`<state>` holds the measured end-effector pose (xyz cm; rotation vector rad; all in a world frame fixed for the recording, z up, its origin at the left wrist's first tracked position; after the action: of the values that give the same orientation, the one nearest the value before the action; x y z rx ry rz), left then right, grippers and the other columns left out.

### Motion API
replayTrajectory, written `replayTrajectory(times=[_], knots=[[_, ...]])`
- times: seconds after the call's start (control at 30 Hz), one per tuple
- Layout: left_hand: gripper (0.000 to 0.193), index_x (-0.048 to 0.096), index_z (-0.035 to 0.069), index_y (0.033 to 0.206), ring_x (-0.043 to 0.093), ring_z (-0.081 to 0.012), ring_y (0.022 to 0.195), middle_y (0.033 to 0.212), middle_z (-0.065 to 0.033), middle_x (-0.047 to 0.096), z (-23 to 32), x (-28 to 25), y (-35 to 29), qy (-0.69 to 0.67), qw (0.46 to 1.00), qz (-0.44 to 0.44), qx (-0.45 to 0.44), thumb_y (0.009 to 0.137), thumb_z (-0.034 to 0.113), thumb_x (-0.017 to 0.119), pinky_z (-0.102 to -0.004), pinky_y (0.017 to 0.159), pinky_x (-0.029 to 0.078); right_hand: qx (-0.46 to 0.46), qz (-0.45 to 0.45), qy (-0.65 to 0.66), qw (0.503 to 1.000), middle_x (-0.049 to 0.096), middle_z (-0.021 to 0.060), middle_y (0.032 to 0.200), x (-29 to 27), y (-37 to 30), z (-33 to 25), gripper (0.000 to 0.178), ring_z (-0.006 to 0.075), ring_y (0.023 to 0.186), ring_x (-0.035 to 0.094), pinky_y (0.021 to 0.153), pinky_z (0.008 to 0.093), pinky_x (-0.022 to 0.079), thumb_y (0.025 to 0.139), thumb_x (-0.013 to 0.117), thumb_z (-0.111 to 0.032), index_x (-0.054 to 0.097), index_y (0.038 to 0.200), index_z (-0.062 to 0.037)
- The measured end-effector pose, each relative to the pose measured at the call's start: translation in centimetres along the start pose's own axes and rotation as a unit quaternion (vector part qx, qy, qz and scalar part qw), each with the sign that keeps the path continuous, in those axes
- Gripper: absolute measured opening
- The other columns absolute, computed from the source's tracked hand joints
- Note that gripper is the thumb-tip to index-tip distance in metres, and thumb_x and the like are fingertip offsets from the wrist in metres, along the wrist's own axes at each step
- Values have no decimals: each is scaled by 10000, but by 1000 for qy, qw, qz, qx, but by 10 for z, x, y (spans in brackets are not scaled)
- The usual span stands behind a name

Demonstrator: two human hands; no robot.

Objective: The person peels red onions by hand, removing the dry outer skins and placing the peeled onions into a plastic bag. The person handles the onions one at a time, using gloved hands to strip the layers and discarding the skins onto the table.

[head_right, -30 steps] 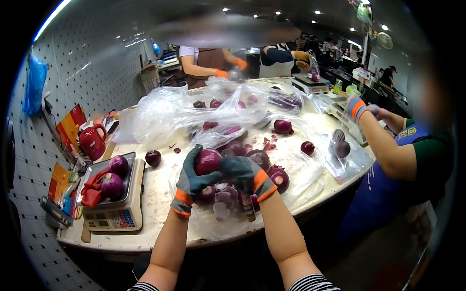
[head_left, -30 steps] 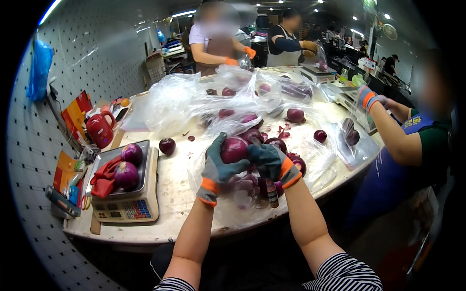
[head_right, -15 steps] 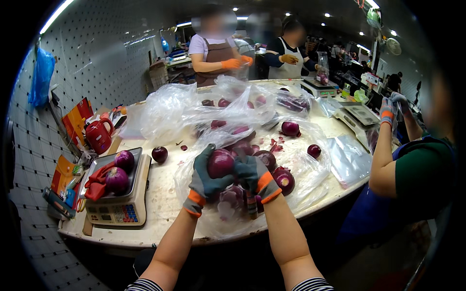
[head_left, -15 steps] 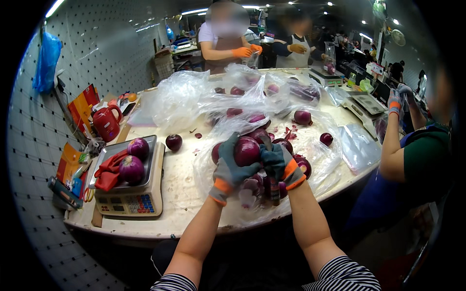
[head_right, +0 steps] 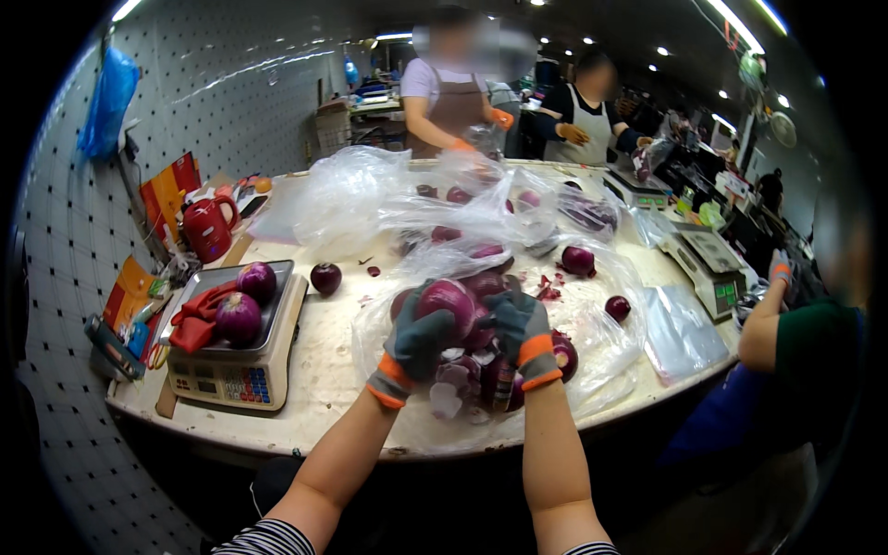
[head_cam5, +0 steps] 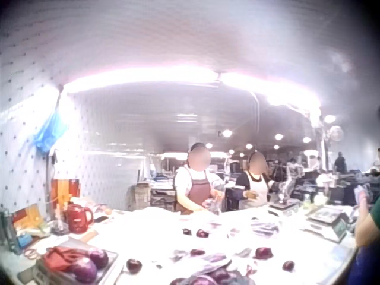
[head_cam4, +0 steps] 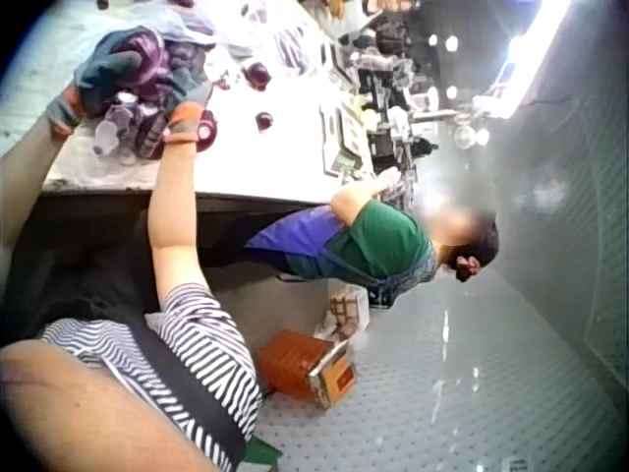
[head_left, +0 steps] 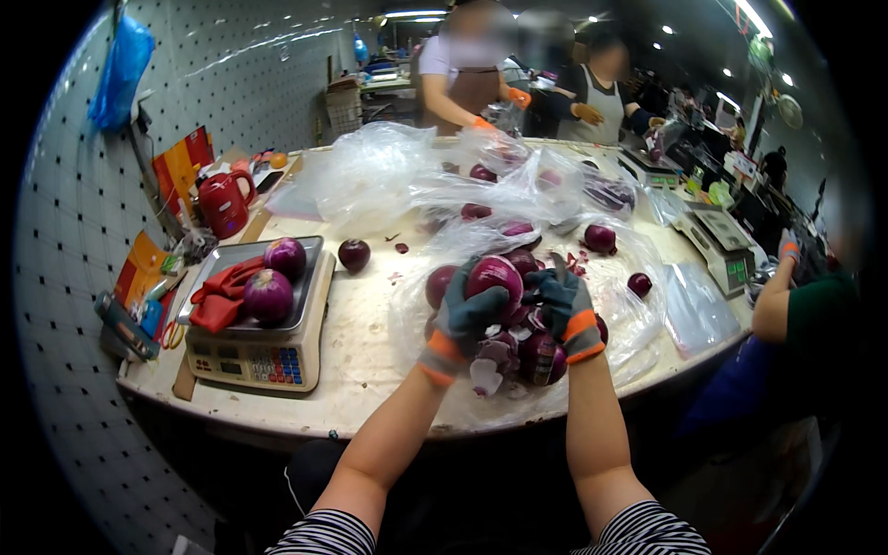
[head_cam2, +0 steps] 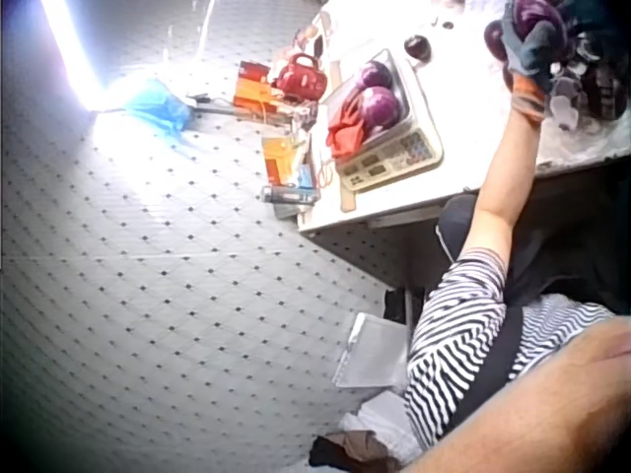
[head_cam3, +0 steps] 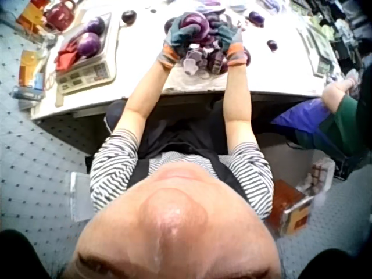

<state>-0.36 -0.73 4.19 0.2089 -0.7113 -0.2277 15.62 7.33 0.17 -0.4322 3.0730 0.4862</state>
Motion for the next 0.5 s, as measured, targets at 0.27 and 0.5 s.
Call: replayTrajectory(times=[0.27, 0.5], knots=[[422, 492, 21, 1177, 601, -185, 909, 1012, -75, 579, -7, -20, 3, -9, 1000, 8, 21, 782, 118, 601, -306, 809, 508, -312, -130, -338, 879, 561, 114, 888, 32, -17, -53, 492, 294, 764, 574, 659, 342, 468, 689, 486, 66, 529, 1153, -92], [772, 421, 11, 1275, 560, -196, 997, 1126, -100, 547, -18, -42, 9, 75, 995, 64, 19, 633, 216, 797, -309, 822, 503, -222, -126, -249, 934, 550, 3, 734, 26, -12, -36, 225, 108, 569, 519, 497, 236, 405, 833, 517, -107, 577, 1046, -70]])
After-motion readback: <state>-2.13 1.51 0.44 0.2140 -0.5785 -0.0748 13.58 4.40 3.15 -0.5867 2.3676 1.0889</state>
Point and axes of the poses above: each hand's wrist, its own y-axis towards the middle knuckle, its own x-axis out of the palm, z = x × y, the point moved 5 cm from there along y, towards the middle knuckle
